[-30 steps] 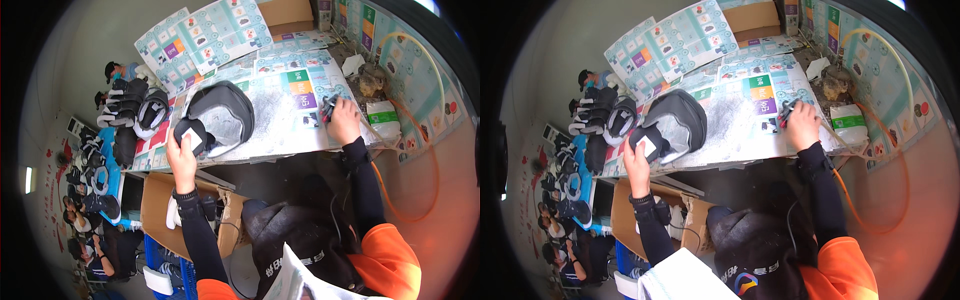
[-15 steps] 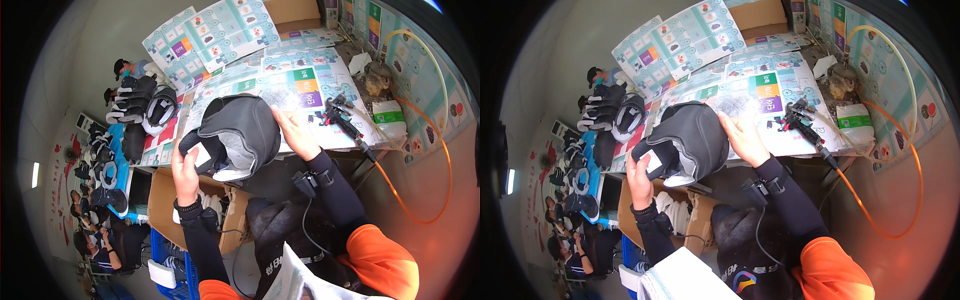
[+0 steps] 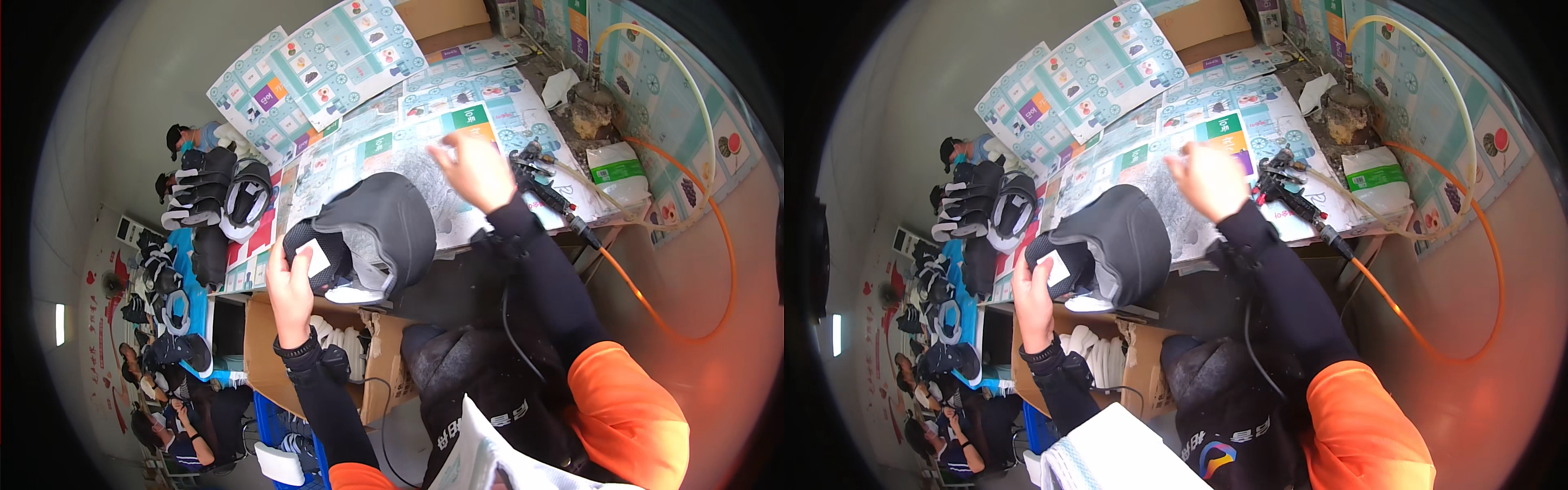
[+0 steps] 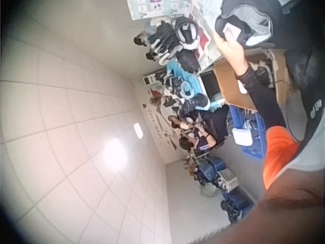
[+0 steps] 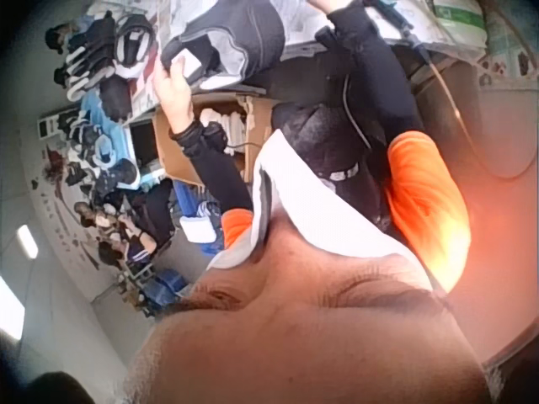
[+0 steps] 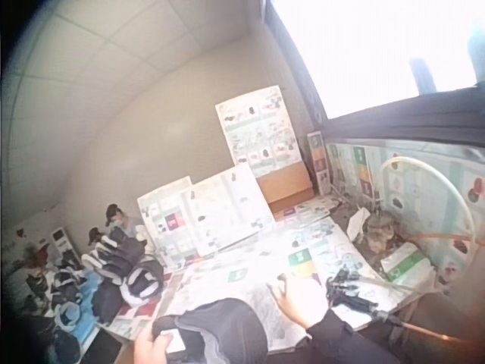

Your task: The person picks up a shoe from a cardboard box, places it on a workbench, and uses a handheld air nozzle to blow air over different parts of the shoe. They handle several shoes one at a time, turning them over to blow air onto the interiors and exteriors, before placing each shoe into another container or back into the box.

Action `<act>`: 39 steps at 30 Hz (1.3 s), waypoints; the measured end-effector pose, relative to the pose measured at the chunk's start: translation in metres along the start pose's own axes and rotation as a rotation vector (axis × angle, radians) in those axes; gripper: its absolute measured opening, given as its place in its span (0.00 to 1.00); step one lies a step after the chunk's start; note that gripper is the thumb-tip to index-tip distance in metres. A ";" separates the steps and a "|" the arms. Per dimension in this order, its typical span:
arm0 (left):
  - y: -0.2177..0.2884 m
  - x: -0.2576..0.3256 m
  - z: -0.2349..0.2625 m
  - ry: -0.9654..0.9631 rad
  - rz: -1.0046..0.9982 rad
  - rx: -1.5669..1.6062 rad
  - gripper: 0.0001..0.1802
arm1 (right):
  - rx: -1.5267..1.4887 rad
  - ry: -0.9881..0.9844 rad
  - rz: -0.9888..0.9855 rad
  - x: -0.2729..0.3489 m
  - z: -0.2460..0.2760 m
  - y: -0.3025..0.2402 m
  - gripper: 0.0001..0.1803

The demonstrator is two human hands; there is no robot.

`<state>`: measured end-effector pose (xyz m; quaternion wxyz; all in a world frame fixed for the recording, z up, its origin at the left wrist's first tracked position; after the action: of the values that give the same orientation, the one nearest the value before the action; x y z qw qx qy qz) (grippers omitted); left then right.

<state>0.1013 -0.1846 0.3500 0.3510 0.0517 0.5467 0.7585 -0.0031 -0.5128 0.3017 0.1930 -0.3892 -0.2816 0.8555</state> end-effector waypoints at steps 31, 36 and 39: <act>-0.065 -0.156 -0.080 -0.186 0.457 -0.005 0.19 | -0.680 -0.410 -0.200 0.121 0.031 0.003 0.05; -0.054 -0.146 -0.079 -0.175 0.464 -0.037 0.19 | -0.666 -0.347 -0.180 0.132 0.040 0.010 0.06; -0.057 -0.144 -0.075 -0.179 0.451 -0.028 0.19 | -0.661 -0.422 -0.133 0.139 0.045 0.004 0.06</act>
<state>0.2017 -0.3199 0.3155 0.2204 0.2345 0.4775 0.8176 -0.1250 -0.4543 0.2458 0.0505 -0.2269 -0.5999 0.7656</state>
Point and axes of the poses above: each hand's wrist, its own x-axis away from the middle knuckle, its own z-axis out of the back of the hand, y = z × x, the point moved 6 cm from there along -x, towards the middle knuckle, and after that the axes turned 7 degrees about -y, right-handed, at the moved point
